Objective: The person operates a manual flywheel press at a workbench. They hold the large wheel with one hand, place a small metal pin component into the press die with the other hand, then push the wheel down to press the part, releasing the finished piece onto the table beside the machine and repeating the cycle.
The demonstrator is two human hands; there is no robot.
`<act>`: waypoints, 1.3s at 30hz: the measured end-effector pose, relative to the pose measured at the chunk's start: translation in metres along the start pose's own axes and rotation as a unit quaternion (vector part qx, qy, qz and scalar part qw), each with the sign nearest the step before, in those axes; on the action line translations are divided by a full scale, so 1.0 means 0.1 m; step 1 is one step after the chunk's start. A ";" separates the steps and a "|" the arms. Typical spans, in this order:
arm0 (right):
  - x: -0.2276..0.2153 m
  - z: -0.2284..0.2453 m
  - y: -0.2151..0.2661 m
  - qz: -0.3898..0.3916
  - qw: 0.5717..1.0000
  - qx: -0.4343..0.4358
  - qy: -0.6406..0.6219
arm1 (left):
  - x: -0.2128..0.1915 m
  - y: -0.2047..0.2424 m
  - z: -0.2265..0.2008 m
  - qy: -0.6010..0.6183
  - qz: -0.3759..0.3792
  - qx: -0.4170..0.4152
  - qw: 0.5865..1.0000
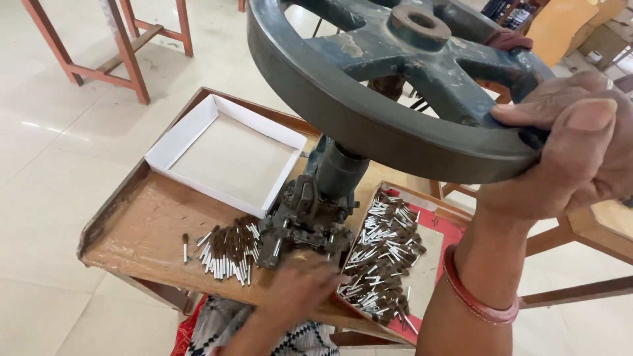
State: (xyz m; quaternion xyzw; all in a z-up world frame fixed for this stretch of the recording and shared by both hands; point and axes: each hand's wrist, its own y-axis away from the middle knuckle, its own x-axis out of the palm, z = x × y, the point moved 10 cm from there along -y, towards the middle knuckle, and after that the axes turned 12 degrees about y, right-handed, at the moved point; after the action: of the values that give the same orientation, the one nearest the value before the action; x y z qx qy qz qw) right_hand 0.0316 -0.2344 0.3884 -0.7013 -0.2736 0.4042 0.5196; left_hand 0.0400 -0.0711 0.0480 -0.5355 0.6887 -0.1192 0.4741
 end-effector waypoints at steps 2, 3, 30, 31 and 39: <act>0.19 0.24 -0.07 0.006 0.997 0.021 0.069 | -0.24 0.41 0.79 -0.132 0.038 -0.153 0.979; 0.06 0.13 -0.21 0.003 0.997 0.023 0.073 | -0.55 0.48 0.82 -0.133 0.041 -0.150 0.979; 0.06 0.18 0.08 -0.148 0.986 0.078 0.001 | -0.21 -0.05 0.71 -0.098 -0.061 -0.148 0.982; 0.06 0.18 0.08 -0.151 0.985 0.078 -0.004 | -0.28 -0.08 0.73 -0.055 -0.040 -0.205 0.976; 0.08 0.24 0.09 -0.131 0.990 0.041 -0.010 | -0.36 -0.03 0.53 -0.192 0.073 -0.118 0.971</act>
State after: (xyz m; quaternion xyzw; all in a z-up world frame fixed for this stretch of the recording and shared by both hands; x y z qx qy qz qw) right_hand 0.0154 -0.2188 0.3748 -0.6334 -0.3519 0.3505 0.5934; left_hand 0.0824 -0.0236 0.0412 -0.5487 0.6311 0.1032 0.5385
